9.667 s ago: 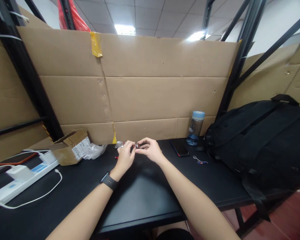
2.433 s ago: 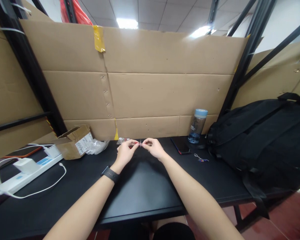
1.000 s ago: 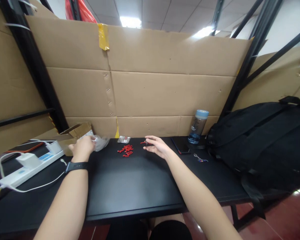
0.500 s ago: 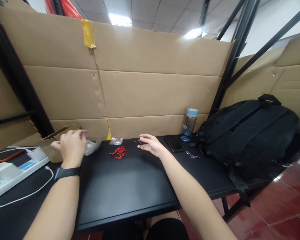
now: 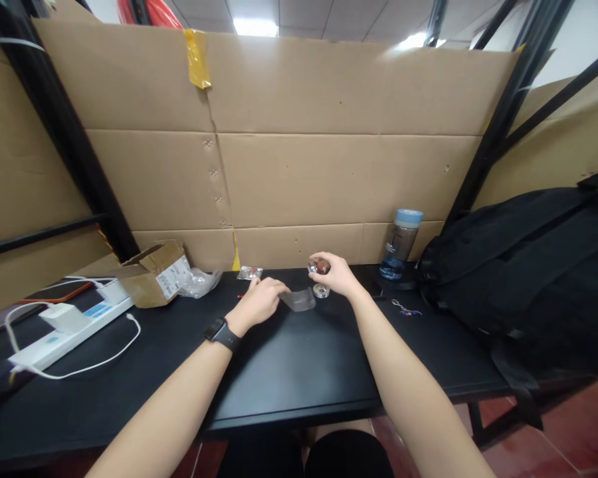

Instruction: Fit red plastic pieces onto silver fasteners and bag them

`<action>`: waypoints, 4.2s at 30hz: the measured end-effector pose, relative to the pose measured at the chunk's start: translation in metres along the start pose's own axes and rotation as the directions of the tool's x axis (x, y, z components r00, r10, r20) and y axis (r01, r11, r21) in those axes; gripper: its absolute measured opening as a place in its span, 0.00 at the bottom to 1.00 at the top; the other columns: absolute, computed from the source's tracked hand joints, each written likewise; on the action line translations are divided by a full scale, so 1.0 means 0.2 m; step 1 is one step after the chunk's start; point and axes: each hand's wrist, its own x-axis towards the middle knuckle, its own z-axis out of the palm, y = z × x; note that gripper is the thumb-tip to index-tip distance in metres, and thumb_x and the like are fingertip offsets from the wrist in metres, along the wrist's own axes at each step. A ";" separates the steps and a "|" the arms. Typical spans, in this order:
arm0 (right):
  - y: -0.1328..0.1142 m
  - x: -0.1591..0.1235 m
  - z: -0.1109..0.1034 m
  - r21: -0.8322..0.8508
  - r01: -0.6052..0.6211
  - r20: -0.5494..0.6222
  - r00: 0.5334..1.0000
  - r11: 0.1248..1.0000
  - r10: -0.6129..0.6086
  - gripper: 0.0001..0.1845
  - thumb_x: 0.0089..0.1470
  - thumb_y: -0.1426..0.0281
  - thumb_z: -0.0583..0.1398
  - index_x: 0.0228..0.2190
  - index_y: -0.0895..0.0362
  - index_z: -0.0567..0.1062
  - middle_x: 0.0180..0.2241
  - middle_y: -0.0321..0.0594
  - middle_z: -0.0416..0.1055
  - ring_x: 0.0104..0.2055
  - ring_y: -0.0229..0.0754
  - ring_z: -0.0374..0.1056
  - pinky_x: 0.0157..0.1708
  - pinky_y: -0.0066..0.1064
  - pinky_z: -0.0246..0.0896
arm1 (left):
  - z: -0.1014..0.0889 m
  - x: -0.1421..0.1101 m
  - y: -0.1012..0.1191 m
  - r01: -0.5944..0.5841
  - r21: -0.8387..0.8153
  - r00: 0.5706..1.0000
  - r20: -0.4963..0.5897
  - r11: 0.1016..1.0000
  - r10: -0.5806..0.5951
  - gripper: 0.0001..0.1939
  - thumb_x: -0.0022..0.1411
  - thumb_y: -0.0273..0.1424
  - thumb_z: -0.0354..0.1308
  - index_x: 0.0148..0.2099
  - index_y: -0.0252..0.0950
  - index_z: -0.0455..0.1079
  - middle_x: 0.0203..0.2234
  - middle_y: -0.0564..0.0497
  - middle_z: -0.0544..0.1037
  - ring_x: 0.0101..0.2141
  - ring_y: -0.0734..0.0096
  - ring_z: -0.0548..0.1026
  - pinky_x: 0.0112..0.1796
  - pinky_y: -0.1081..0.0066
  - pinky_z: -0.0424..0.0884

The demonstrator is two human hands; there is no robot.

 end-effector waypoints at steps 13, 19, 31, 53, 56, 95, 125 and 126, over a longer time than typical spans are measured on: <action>-0.02 -0.03 -0.02 -0.347 0.024 0.330 0.939 0.937 0.098 0.22 0.39 0.74 0.68 0.41 0.54 0.81 0.37 0.39 0.80 0.36 0.41 0.74 0.37 0.26 0.62 | 0.07 -0.01 0.27 -0.149 0.032 0.983 0.109 0.988 0.145 0.24 0.75 0.38 0.39 0.69 0.52 0.56 0.57 0.45 0.73 0.50 0.57 0.73 0.49 0.56 0.61; -0.04 -0.04 -0.03 -0.298 0.028 0.448 0.887 0.954 0.114 0.22 0.36 0.74 0.70 0.39 0.55 0.82 0.36 0.38 0.81 0.35 0.40 0.74 0.35 0.26 0.63 | 0.05 -0.03 0.14 -0.063 0.074 0.987 0.151 0.995 0.052 0.19 0.74 0.41 0.45 0.59 0.51 0.71 0.52 0.45 0.76 0.56 0.53 0.69 0.52 0.52 0.60; -0.01 -0.04 0.01 -0.378 0.039 0.509 0.844 0.925 0.172 0.22 0.32 0.71 0.74 0.35 0.54 0.82 0.33 0.37 0.80 0.34 0.41 0.74 0.33 0.26 0.62 | 0.05 -0.03 0.23 0.064 0.281 0.998 -0.044 0.958 -0.054 0.19 0.68 0.26 0.47 0.54 0.41 0.75 0.61 0.41 0.69 0.55 0.46 0.65 0.50 0.48 0.61; 0.02 -0.04 0.05 -0.312 0.034 0.528 0.837 0.950 0.143 0.11 0.42 0.75 0.70 0.33 0.57 0.84 0.28 0.37 0.79 0.30 0.38 0.73 0.30 0.24 0.60 | 0.07 -0.06 0.17 -0.002 0.103 0.961 0.274 0.995 -0.026 0.41 0.59 0.18 0.47 0.66 0.65 0.60 0.65 0.48 0.64 0.59 0.43 0.61 0.53 0.41 0.60; 0.03 -0.04 0.11 -0.259 0.054 0.523 0.847 0.964 0.094 0.13 0.39 0.76 0.72 0.32 0.57 0.83 0.29 0.36 0.78 0.31 0.37 0.72 0.30 0.23 0.59 | 0.06 -0.06 0.16 0.009 0.074 0.955 0.294 0.997 -0.030 0.42 0.57 0.17 0.47 0.66 0.65 0.61 0.66 0.49 0.63 0.59 0.44 0.60 0.54 0.40 0.59; 0.06 -0.05 0.17 -0.080 0.061 0.420 0.907 0.995 -0.021 0.19 0.44 0.86 0.62 0.38 0.57 0.76 0.42 0.39 0.70 0.31 0.32 0.69 0.33 0.24 0.63 | 0.07 0.01 0.01 0.128 -0.105 0.984 -0.113 0.986 -0.140 0.18 0.58 0.26 0.59 0.50 0.43 0.63 0.45 0.51 0.77 0.47 0.59 0.72 0.48 0.60 0.58; 0.00 -0.06 0.18 -0.345 -0.046 0.359 0.916 0.937 0.177 0.22 0.48 0.82 0.59 0.42 0.52 0.81 0.29 0.35 0.78 0.32 0.38 0.73 0.35 0.24 0.61 | 0.21 0.06 0.04 0.129 -0.392 0.926 -0.281 0.911 -0.253 0.19 0.59 0.19 0.52 0.52 0.38 0.65 0.48 0.45 0.71 0.41 0.67 0.76 0.44 0.66 0.74; 0.00 -0.05 0.19 -0.369 -0.041 0.353 0.918 0.929 0.180 0.24 0.48 0.82 0.59 0.44 0.51 0.81 0.30 0.35 0.79 0.32 0.38 0.73 0.35 0.24 0.61 | 0.20 0.06 0.04 0.139 -0.369 0.924 -0.286 0.919 -0.255 0.21 0.59 0.19 0.52 0.54 0.38 0.65 0.51 0.44 0.70 0.42 0.66 0.76 0.46 0.65 0.74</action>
